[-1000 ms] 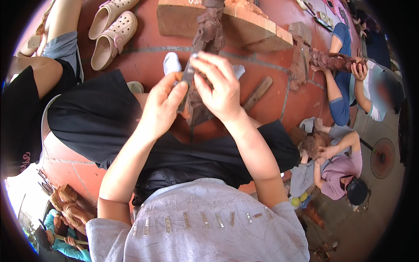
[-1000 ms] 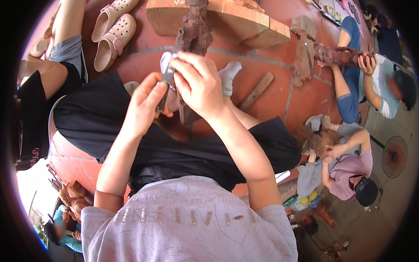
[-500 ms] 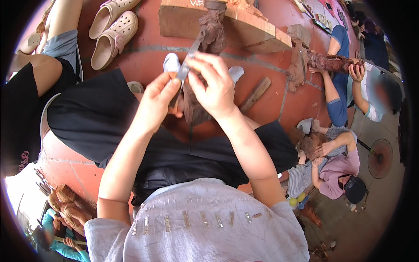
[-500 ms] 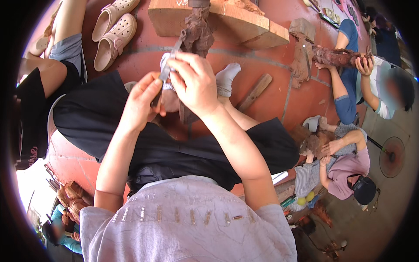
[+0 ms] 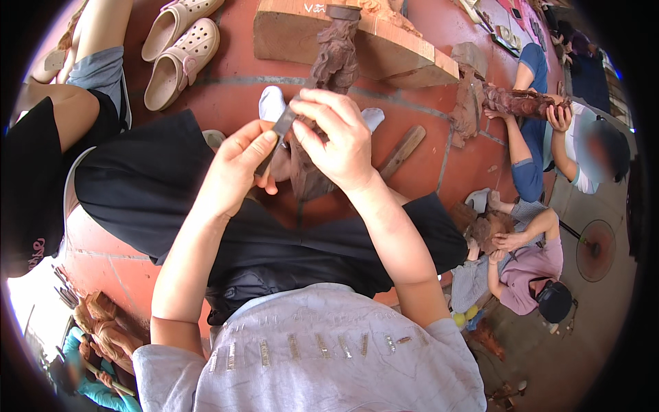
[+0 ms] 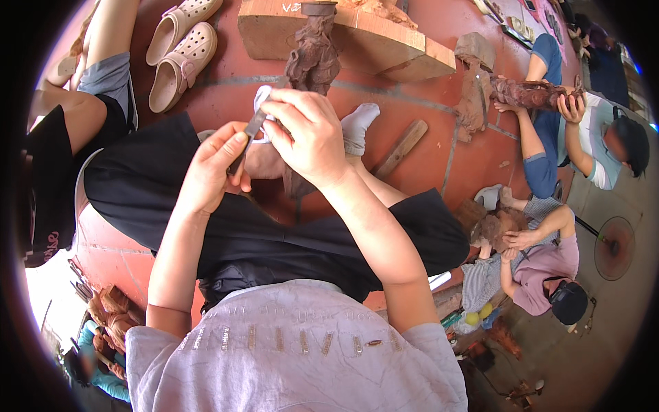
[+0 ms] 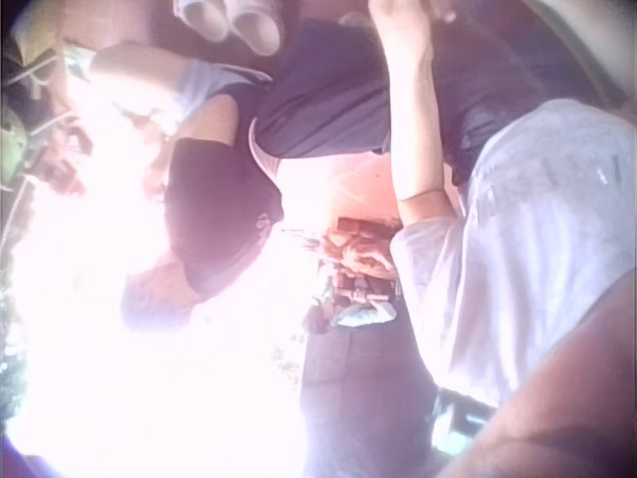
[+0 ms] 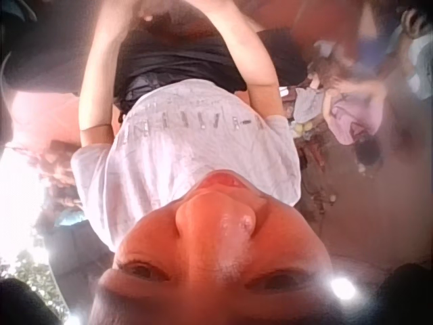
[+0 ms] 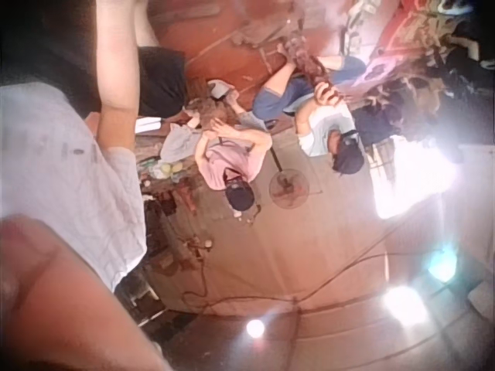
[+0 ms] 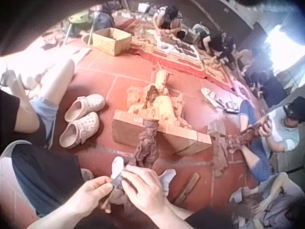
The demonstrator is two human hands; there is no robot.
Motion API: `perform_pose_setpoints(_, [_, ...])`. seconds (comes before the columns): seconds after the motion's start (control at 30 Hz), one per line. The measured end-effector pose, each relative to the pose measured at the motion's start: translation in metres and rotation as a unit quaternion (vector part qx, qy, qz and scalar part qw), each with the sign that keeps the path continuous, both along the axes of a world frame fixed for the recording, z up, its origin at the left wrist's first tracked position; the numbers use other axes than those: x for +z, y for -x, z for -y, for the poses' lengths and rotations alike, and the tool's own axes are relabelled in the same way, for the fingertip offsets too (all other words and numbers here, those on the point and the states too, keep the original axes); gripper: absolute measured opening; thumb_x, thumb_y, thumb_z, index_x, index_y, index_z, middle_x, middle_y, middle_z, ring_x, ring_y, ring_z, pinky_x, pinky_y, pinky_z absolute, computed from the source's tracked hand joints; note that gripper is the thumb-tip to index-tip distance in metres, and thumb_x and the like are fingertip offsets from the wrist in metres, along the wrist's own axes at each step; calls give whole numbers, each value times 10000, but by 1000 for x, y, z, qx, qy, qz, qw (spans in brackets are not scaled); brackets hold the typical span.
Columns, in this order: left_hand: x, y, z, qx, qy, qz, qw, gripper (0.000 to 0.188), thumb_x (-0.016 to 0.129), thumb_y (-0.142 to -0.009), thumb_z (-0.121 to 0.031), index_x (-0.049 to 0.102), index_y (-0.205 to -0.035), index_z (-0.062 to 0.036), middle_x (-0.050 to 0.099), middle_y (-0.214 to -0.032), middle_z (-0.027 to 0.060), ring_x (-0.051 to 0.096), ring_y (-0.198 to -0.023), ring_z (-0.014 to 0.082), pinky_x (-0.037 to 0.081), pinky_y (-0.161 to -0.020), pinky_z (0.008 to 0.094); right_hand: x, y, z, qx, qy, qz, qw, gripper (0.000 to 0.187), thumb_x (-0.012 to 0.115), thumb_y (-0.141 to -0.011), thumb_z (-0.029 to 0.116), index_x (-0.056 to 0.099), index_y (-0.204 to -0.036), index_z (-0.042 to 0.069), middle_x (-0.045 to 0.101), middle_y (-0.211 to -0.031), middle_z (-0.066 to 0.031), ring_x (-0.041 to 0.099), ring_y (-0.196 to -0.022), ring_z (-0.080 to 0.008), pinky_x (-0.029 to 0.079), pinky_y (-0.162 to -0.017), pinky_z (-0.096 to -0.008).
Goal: The person carves a wooden object using a chisel and mallet while sitting on the floor. They repeatedly strike the chisel to shape the wood, occasionally adjusting their grip and the object's position.
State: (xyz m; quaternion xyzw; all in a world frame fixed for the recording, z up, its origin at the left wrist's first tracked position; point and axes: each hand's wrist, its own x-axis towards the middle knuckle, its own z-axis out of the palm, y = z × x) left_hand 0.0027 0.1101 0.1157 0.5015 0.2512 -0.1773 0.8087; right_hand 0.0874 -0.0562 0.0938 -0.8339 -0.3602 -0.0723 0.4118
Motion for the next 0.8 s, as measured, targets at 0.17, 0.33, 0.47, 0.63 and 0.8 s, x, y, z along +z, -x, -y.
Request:
perform_pose_setpoints(0.17, [-7, -8, 4, 20, 14, 3, 1000, 254, 481, -1058, -253, 608, -1101, -36, 477, -564, -35, 478, -438, 68, 384, -427, 189, -5, -8, -10, -34, -27, 9, 999, 239, 754, -768, 84, 706, -1002, 76, 679, -1097, -74, 654, -949, -275, 524, -842, -391])
perform_pose_setpoints(0.33, [-5, 4, 2, 12, 31, -11, 999, 256, 470, -1063, -279, 621, -1088, -74, 464, -528, -29, 475, -411, 74, 333, -397, 194, 0, 0, 0, 7, -2, 11, 1000, 232, 762, -749, 67, 708, -974, 80, 682, -1050, -54, 651, -924, -253, 511, -811, -392])
perform_pose_setpoints(0.47, [5, -13, 0, 15, -6, 24, 1000, 250, 474, -1059, -264, 616, -1079, -59, 459, -534, -32, 497, -428, 68, 350, -406, 186, 5, -12, -10, -28, -26, 33, 999, 242, 760, -749, 64, 709, -986, 74, 685, -1059, -63, 645, -918, -263, 513, -815, -391])
perform_pose_setpoints(0.63, [-5, 4, 5, -8, -13, 3, 1000, 238, 463, -1062, -263, 600, -1069, -68, 512, -591, -42, 483, -433, 57, 365, -408, 192, -2, -2, 1, 10, 10, 13, 1000, 243, 760, -740, 57, 707, -976, 81, 685, -1027, -41, 652, -909, -244, 507, -806, -380])
perform_pose_setpoints(0.8, [3, -9, 9, 20, -62, 47, 997, 251, 487, -1043, -289, 597, -1047, -63, 512, -638, -22, 505, -475, 75, 443, -437, 224, 14, -11, -7, -19, -11, 25, 999, 240, 759, -762, 61, 701, -994, 55, 683, -1061, -90, 652, -946, -286, 525, -840, -399])
